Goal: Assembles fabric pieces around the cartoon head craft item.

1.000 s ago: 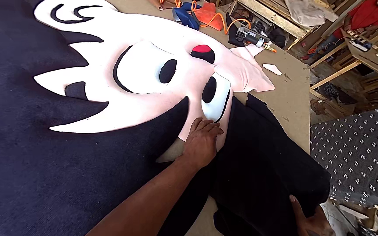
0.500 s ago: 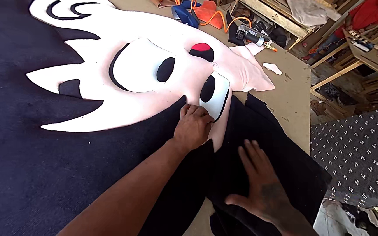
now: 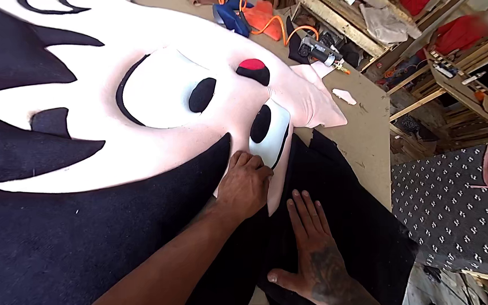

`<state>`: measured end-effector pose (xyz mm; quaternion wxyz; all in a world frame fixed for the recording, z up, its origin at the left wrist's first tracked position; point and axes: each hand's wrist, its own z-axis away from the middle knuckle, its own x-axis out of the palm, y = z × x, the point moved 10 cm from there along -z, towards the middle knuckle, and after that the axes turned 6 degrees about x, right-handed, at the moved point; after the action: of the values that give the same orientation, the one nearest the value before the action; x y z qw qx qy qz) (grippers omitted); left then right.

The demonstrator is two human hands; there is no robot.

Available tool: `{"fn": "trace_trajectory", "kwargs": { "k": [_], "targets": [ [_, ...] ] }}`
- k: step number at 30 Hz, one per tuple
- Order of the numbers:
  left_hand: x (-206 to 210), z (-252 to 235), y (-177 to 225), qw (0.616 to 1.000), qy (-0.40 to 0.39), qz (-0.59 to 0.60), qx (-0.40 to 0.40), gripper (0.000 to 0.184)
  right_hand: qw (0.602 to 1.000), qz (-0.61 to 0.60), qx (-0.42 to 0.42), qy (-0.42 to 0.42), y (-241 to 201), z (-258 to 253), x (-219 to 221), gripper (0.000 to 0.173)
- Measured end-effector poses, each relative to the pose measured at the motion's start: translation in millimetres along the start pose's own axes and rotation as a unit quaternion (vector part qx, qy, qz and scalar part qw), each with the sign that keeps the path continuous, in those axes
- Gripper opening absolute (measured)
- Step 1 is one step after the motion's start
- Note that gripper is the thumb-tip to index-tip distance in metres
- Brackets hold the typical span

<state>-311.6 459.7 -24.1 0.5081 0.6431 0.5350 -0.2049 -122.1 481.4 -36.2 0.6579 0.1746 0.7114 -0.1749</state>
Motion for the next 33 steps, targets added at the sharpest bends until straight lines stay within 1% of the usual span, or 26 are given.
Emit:
{"fn": "trace_trajectory", "kwargs": {
  "k": [2, 6, 9, 13, 15, 17, 19, 20, 21, 23, 24, 25, 26, 27, 29, 31, 33],
  "targets": [
    [3.6, -0.3, 5.0, 0.999, -0.001, -0.027, 0.025, 0.025, 1.000, -0.004, 0.000, 0.010, 2.7, -0.9, 1.2, 0.150],
    [14.4, 0.0, 15.2, 0.997, -0.035, -0.060, 0.044, 0.032, 1.000, -0.002, 0.004, 0.002, 4.8, 0.0, 3.5, 0.152],
    [19.2, -2.2, 23.7, 0.996, -0.043, -0.069, 0.049, 0.039, 1.000, -0.006, 0.001, 0.008, 4.2, 0.5, 4.0, 0.152],
    [31.2, -16.8, 50.1, 0.995, -0.045, -0.044, 0.073, 0.045, 1.000, -0.009, -0.002, 0.015, 3.5, 1.8, 2.6, 0.150],
    [47.1, -23.6, 57.4, 0.993, -0.077, -0.048, 0.081, 0.046, 1.000, -0.012, -0.002, 0.021, 3.9, 3.2, 3.5, 0.148],
    [57.1, -26.0, 54.5, 0.989, -0.115, -0.070, 0.064, 0.047, 1.000, -0.015, -0.003, 0.023, 4.6, 3.8, 4.7, 0.149],
    [60.6, -25.7, 50.5, 0.986, -0.131, -0.085, 0.053, 0.047, 0.998, -0.052, -0.007, 0.033, 6.7, 5.6, 4.0, 0.147],
    [61.9, -25.0, 49.2, 0.986, -0.135, -0.089, 0.050, 0.047, 0.994, -0.099, -0.014, 0.043, 9.0, 7.2, 0.6, 0.142],
    [63.1, -24.5, 48.6, 0.985, -0.139, -0.090, 0.047, 0.048, 0.985, -0.164, -0.021, 0.057, 13.8, 8.7, -5.9, 0.131],
    [64.7, -24.9, 47.5, 0.985, -0.135, -0.095, 0.048, 0.048, 0.959, -0.274, -0.016, 0.073, 30.9, 4.0, -23.2, 0.102],
    [65.2, -24.9, 47.2, 0.985, -0.131, -0.096, 0.050, 0.048, 0.957, -0.278, 0.001, 0.081, 43.3, -4.3, -31.7, 0.088],
    [65.7, -24.5, 46.1, 0.985, -0.130, -0.097, 0.049, 0.048, 0.963, -0.251, 0.019, 0.094, 58.0, -18.0, -39.4, 0.077],
    [65.8, -24.1, 45.0, 0.986, -0.126, -0.098, 0.049, 0.048, 0.971, -0.209, 0.036, 0.110, 73.8, -35.6, -45.4, 0.070],
    [65.6, -23.6, 44.6, 0.986, -0.121, -0.099, 0.050, 0.048, 0.975, -0.174, 0.045, 0.127, 89.3, -55.0, -49.5, 0.067],
    [64.5, -23.4, 44.9, 0.987, -0.115, -0.099, 0.053, 0.047, 0.980, -0.136, 0.055, 0.137, 116.2, -93.8, -47.8, 0.072],
    [64.5, -24.5, 44.7, 0.986, -0.119, -0.102, 0.051, 0.047, 0.984, -0.134, 0.063, 0.096, 132.8, -123.4, -32.2, 0.078],
    [66.0, -24.7, 43.6, 0.985, -0.129, -0.103, 0.046, 0.048, 0.988, -0.127, 0.059, 0.062, 142.9, -137.3, -17.0, 0.077]
  ]
}}
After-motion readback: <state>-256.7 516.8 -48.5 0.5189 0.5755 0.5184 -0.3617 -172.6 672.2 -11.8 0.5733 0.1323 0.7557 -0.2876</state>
